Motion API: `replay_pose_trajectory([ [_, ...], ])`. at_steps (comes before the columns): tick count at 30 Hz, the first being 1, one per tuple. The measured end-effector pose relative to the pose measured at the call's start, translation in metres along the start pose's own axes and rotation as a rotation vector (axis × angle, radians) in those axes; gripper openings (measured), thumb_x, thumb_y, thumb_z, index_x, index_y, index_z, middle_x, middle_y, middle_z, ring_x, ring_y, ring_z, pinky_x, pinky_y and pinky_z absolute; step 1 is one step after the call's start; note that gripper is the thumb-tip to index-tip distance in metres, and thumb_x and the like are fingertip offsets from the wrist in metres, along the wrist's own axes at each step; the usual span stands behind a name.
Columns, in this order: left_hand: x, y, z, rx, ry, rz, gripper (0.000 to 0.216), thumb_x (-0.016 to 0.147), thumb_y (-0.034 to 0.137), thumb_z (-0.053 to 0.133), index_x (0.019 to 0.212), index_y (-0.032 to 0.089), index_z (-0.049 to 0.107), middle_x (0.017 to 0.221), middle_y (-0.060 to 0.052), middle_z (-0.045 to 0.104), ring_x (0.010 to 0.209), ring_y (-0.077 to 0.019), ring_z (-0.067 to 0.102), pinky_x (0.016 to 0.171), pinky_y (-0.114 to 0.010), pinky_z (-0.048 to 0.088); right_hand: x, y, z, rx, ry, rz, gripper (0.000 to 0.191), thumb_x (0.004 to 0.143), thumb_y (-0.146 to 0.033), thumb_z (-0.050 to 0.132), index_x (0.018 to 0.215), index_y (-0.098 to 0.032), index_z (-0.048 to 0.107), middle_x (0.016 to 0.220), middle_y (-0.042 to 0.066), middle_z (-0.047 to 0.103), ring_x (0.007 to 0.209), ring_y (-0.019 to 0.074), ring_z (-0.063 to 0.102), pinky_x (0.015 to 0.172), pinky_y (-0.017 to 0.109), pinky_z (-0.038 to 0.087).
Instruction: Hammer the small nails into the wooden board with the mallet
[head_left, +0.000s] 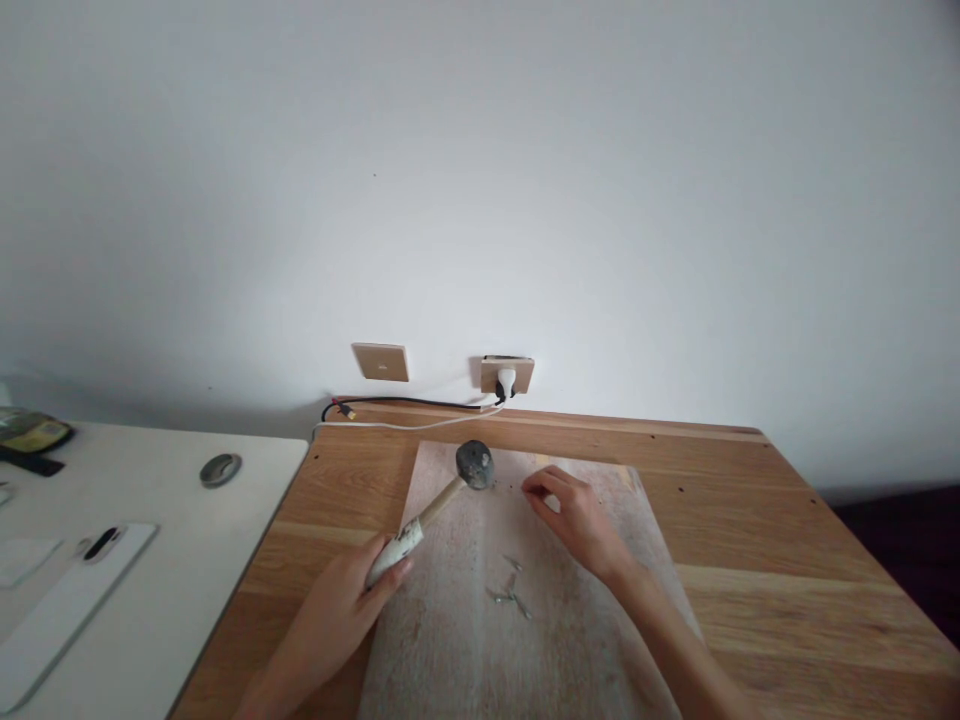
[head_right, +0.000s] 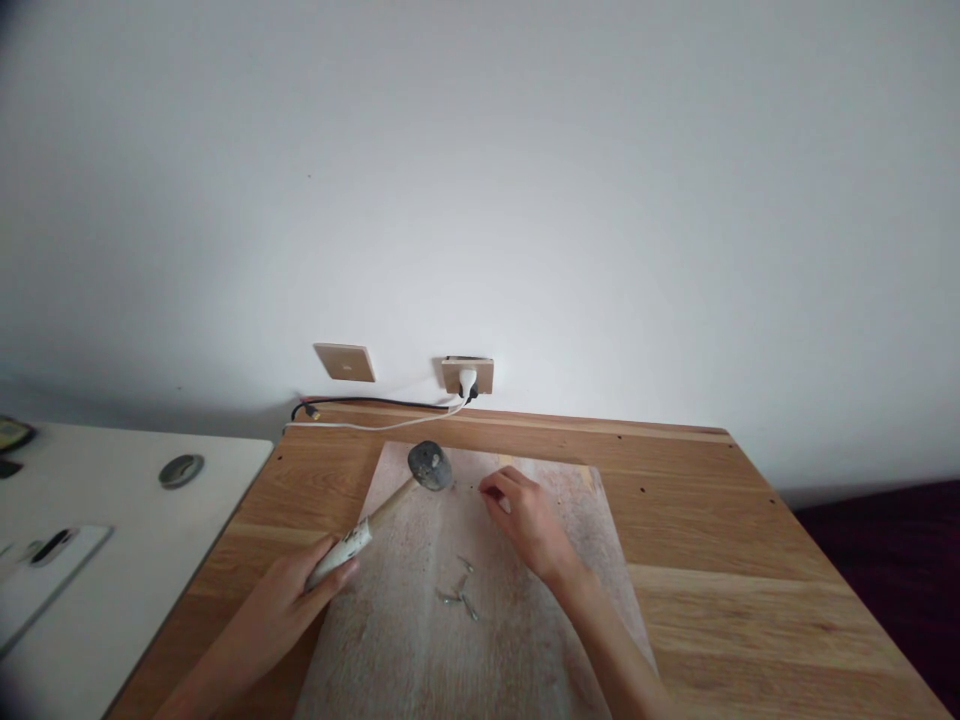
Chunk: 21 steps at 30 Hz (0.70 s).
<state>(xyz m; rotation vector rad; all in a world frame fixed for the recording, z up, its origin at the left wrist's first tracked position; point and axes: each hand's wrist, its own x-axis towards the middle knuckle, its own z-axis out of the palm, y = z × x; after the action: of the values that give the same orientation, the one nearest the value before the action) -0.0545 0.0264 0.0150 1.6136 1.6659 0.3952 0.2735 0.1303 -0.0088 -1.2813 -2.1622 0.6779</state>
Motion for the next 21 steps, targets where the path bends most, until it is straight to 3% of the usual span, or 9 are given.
replay_pose_trajectory([
  [7,-0.005,-0.006,-0.003,-0.027,0.006,-0.032,0.038,0.098,0.056,0.043,0.089,0.023,0.061,0.081,-0.004,0.071,0.081,-0.0246,0.069,0.075,-0.03,0.044,0.021,-0.006,0.01,-0.106,-0.029,-0.009,0.029,0.084,0.0,0.054,0.093,-0.021,0.072,0.093,0.006,0.074,0.087,0.0201,0.071,0.081,0.031,0.056],
  [11,-0.007,-0.007,-0.004,-0.025,0.008,-0.042,0.038,0.099,0.054,0.042,0.087,0.024,0.06,0.081,-0.004,0.072,0.081,-0.0244,0.07,0.075,-0.03,0.044,0.027,-0.008,0.012,-0.15,-0.061,-0.017,0.039,0.078,0.004,0.053,0.103,-0.02,0.071,0.09,0.006,0.074,0.085,0.0202,0.07,0.081,0.031,0.056],
  [21,-0.005,-0.003,-0.004,-0.025,-0.012,-0.004,0.037,0.101,0.053,0.043,0.087,0.023,0.059,0.085,-0.005,0.071,0.084,-0.0245,0.069,0.076,-0.031,0.043,0.023,-0.004,0.021,-0.161,-0.008,0.004,0.041,0.088,-0.005,0.055,0.124,-0.02,0.067,0.093,0.007,0.076,0.082,0.0196,0.071,0.081,0.034,0.058],
])
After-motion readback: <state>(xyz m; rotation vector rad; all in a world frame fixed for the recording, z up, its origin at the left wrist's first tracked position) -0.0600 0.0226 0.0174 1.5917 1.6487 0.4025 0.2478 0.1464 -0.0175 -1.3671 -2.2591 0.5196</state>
